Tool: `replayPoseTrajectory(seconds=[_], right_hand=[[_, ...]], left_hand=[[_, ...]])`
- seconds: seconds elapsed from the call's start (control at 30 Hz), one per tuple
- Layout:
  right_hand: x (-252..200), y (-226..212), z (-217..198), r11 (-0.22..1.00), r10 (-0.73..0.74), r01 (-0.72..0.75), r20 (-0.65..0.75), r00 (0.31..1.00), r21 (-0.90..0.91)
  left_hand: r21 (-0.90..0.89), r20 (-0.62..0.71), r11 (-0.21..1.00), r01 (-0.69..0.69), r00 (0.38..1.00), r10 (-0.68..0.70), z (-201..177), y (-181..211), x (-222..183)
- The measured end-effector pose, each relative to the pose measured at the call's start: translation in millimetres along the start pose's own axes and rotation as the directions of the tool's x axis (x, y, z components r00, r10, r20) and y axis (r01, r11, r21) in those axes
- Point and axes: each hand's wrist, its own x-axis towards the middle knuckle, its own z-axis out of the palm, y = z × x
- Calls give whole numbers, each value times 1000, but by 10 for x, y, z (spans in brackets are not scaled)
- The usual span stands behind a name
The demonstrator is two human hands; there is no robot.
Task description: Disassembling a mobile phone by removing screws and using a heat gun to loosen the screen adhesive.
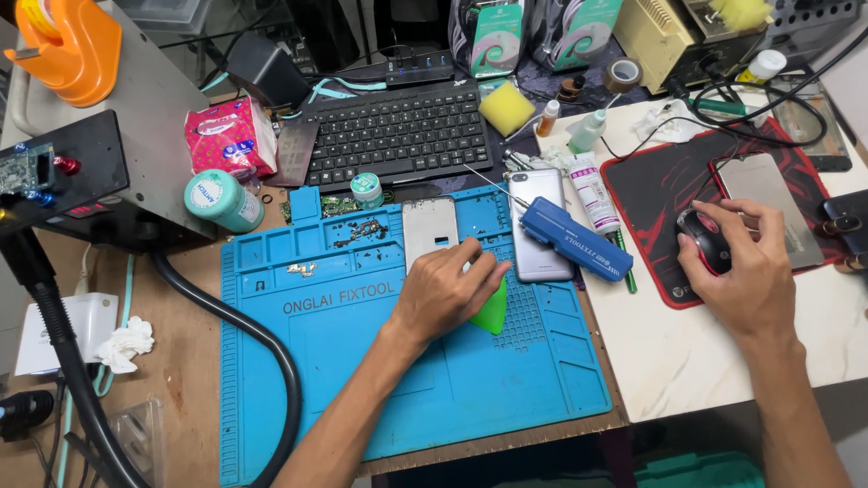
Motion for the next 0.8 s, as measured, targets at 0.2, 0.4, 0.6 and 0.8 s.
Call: replayPoseTrajectory(seconds=[0.2, 0.4, 0.6, 0.8], right_hand=[[12, -22, -10, 1000, -26, 26, 6, 1000, -5], [5, -25, -5, 1000, 18, -19, -16, 1000, -24], [-5, -3, 8, 1000, 18, -18, -14, 1000, -23], [-7, 4, 15, 999, -3, 2, -25, 1000, -35]], left_hand=[[0, -1, 1000, 3, 1000, -3, 6, -8, -10], [-16, 3, 1000, -1, 1000, 1, -9, 1, 1], [-20, -10, 1000, 2, 1000, -2, -5, 2, 2], [-22, -10, 1000, -3, 1000, 3, 7, 0, -7]])
